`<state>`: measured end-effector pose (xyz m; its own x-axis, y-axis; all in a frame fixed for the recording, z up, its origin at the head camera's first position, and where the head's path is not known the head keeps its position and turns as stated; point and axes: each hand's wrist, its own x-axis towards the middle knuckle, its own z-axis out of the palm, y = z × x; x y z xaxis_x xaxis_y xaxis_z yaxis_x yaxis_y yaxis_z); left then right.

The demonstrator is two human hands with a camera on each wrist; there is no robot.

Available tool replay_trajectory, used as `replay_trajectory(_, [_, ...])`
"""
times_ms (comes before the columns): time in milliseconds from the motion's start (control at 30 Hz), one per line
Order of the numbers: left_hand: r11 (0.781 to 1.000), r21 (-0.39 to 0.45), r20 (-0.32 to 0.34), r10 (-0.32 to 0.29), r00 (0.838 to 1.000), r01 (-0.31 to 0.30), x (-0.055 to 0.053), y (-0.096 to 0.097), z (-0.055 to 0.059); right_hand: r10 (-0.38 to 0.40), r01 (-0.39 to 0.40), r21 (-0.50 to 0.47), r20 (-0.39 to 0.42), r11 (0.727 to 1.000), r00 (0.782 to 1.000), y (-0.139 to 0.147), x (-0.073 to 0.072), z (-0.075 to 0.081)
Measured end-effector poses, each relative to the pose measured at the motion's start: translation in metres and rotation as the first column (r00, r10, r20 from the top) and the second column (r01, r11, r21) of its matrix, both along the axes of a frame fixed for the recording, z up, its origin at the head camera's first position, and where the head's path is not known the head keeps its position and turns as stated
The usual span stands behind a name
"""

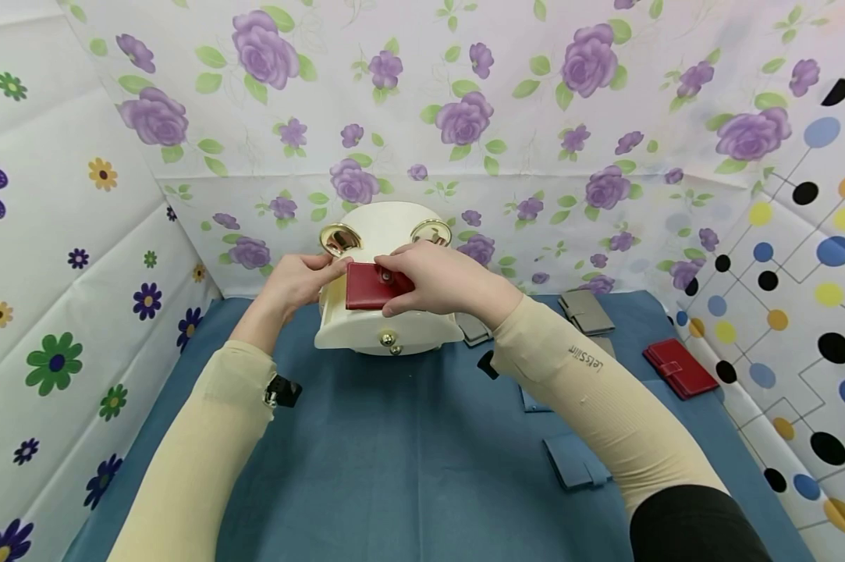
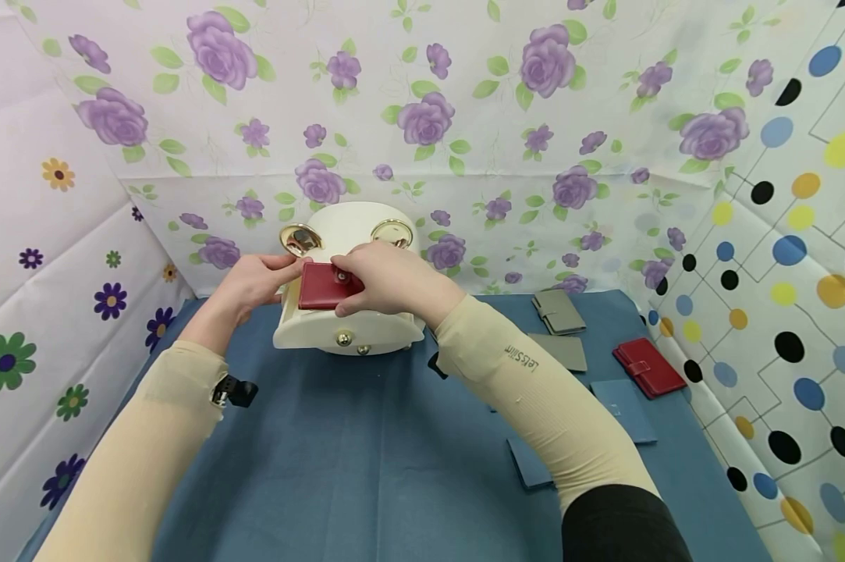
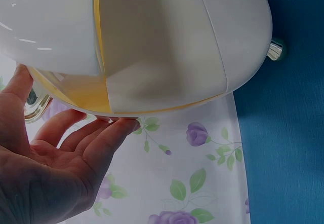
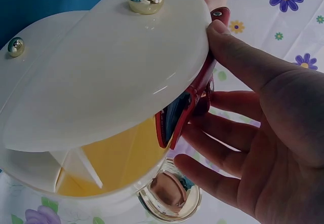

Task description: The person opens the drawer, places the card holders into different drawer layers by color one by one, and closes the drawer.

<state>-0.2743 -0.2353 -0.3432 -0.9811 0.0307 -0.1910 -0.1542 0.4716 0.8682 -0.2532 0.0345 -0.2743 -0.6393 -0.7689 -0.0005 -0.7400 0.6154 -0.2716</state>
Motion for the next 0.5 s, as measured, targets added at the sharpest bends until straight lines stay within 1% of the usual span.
replay_trajectory(300, [1.0, -0.003, 0.004, 0.007, 1.0, -0.007, -0.0011, 0.001, 0.0002, 0.0, 0.001, -0.028, 0.027, 1.0, 1.0, 0.0011, 0.0006, -0.0036])
replay_trajectory(500, [1.0, 0.002, 0.005, 0.007, 1.0, -0.007, -0.0011, 0.0012, -0.0005, 0.01, -0.009, -0.041, 0.027, 0.999, 1.0, 0.0014, -0.0006, -0.0068])
